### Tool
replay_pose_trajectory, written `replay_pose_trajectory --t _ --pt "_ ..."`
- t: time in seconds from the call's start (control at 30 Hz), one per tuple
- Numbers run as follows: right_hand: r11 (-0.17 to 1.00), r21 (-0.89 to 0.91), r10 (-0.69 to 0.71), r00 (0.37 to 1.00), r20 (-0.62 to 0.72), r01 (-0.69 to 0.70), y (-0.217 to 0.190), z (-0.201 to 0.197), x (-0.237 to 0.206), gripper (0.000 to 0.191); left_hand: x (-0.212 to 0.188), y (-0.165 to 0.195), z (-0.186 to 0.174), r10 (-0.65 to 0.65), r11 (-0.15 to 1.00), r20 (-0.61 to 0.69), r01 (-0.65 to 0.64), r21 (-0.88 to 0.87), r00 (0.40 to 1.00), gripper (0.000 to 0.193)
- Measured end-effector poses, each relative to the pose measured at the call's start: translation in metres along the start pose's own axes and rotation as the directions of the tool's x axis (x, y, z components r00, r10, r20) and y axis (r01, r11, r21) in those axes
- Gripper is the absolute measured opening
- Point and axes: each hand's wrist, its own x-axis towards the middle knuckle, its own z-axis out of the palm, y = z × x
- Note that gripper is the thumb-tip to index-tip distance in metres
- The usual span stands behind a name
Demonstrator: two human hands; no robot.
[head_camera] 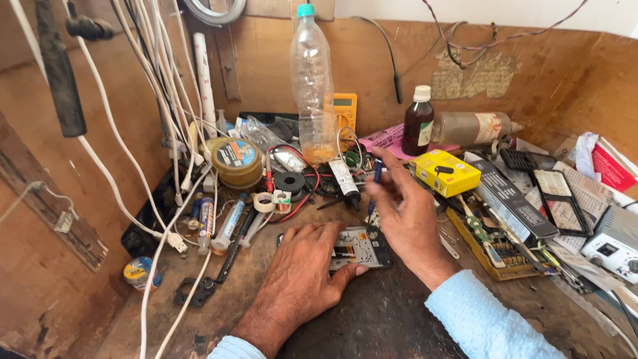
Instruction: The person cleans a small electronic circuit board using a brush and liquid from a plastic bottle. They then use a pen-like tool to point at and manipulate components on the board and a disassembled phone chassis on a cluttered workbench.
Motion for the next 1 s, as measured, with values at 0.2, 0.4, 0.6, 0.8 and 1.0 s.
replay_pose_trajectory --t 0.2,0.4,0.6,0.8,1.0 --pt "0.992 -0.081 -0.106 0.991 -0.084 0.1 -0.002 0.003 0.004 0.043 0.001 0.001 -0.001 -0.018 1.0 0.011 0.018 -0.003 1.0 0.064" --pt "0.975 -0.174 -0.15 0.988 -0.041 0.14 -0.009 0.002 0.003 0.053 0.003 0.003 -0.005 -0.007 1.0 0.005 0.008 -0.028 1.0 0.066" --pt "0.999 -0.042 -0.019 0.997 -0.078 0.016 -0.011 0.0 0.004 0.044 0.005 0.006 -0.007 -0.06 0.998 0.061 0.06 -0.008 0.996 0.071" --pt "0.987 -0.15 0.033 0.992 -0.122 -0.051 -0.008 0.0 0.002 0.044 0.005 0.005 -0.007 -0.048 0.999 0.066 0.049 0.0 0.997 0.073" --pt "0.998 0.06 0.036 0.999 0.02 -0.037 -0.003 0.0 0.003 0.05 0.007 0.003 -0.007 -0.112 0.994 0.128 0.113 -0.004 0.985 0.073"
